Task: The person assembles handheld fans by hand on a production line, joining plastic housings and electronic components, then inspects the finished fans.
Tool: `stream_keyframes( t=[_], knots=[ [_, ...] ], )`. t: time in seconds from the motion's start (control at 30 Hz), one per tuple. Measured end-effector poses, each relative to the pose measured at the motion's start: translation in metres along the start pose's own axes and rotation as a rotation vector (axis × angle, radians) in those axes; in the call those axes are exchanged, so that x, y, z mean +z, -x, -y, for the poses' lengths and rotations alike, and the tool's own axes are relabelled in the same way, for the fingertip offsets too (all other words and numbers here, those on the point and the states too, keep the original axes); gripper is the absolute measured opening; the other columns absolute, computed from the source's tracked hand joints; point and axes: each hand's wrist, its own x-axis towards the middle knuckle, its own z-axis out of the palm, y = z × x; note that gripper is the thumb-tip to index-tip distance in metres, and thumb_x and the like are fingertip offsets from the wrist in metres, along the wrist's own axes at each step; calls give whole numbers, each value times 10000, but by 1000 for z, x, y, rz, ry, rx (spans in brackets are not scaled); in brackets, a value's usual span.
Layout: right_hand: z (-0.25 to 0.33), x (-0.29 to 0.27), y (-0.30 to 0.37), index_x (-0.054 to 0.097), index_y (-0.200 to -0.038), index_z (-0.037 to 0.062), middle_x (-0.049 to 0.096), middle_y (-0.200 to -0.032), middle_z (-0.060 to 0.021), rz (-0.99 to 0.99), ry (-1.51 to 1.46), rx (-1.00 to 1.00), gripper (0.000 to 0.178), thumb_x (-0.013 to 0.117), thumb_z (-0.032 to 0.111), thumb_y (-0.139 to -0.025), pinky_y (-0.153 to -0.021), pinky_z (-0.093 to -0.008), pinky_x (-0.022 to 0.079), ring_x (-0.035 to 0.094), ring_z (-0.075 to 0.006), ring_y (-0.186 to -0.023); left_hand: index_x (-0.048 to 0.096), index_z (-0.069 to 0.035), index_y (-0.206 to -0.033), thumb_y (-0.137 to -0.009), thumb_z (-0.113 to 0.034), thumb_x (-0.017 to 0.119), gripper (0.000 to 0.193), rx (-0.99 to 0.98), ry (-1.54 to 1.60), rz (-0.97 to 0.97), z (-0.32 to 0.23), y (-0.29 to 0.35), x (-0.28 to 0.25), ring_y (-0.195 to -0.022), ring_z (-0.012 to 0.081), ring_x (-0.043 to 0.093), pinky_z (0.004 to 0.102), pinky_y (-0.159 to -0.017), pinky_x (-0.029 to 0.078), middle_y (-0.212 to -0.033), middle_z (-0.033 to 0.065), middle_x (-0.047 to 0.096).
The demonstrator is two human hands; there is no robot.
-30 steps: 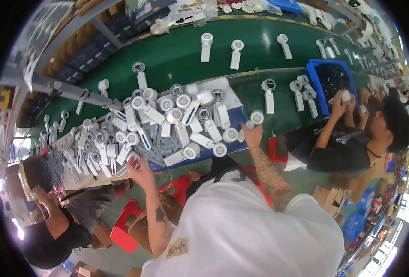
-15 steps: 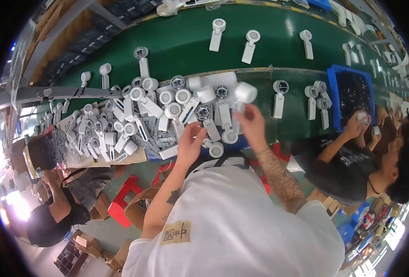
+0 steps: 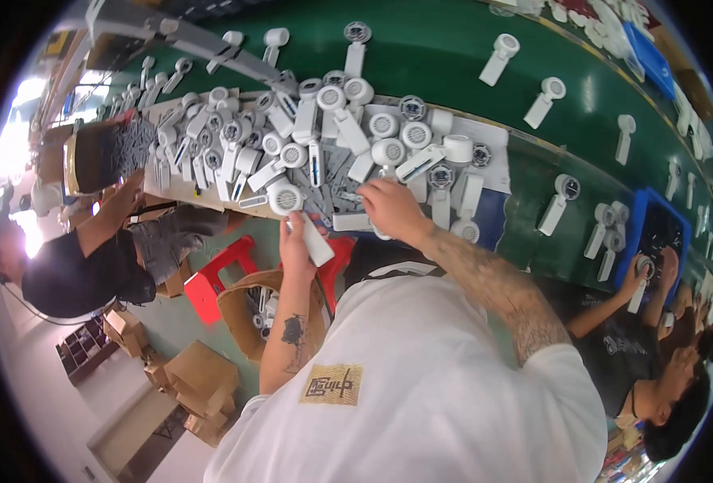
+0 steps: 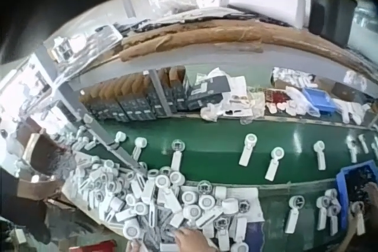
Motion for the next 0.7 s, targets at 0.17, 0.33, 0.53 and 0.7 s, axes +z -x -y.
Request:
stream_keyframes(
  t=[0.17, 0.33, 0.53, 0.7],
  knots=[
    [-23, 85, -71, 659, -784, 74, 600, -910, -87, 295, 393, -243, 99, 581, 133, -770, -677, -399, 530, 603, -272, -860, 497, -44, -1192, -975, -551, 384, 563, -112, 325, 297, -21, -17, -56, -713, 185, 591, 317, -595, 541, -986, 112, 622],
    [-32, 94, -109, 708, -814, 97, 631, -884, -74, 497, 589, -199, 133, 591, 151, -782, -707, -416, 528, 607, -286, -914, 518, -31, -1166, -982, -490, 429, 503, -118, 421, 390, -24, -44, -71, -830, 207, 599, 344, -693, 545, -982, 101, 590],
    [-7, 54, -109, 671, -905, 75, 623, -880, -57, 122, 281, -162, 116, 653, 103, -793, -700, -362, 498, 583, -245, -830, 506, -68, -1078, -982, -496, 425, 446, -107, 464, 330, -32, -61, -91, -792, 210, 601, 343, -653, 534, -927, 88, 575],
    [48, 42, -75, 557, -1182, 91, 607, -817, -21, 179, -555, 498, 420, 722, 78, -796, -653, -277, 480, 572, -104, -694, 521, -53, -978, -948, -633, 355, 604, -96, 99, 253, -30, -81, -105, -566, 161, 573, 301, -485, 475, -718, 45, 550]
  ],
)
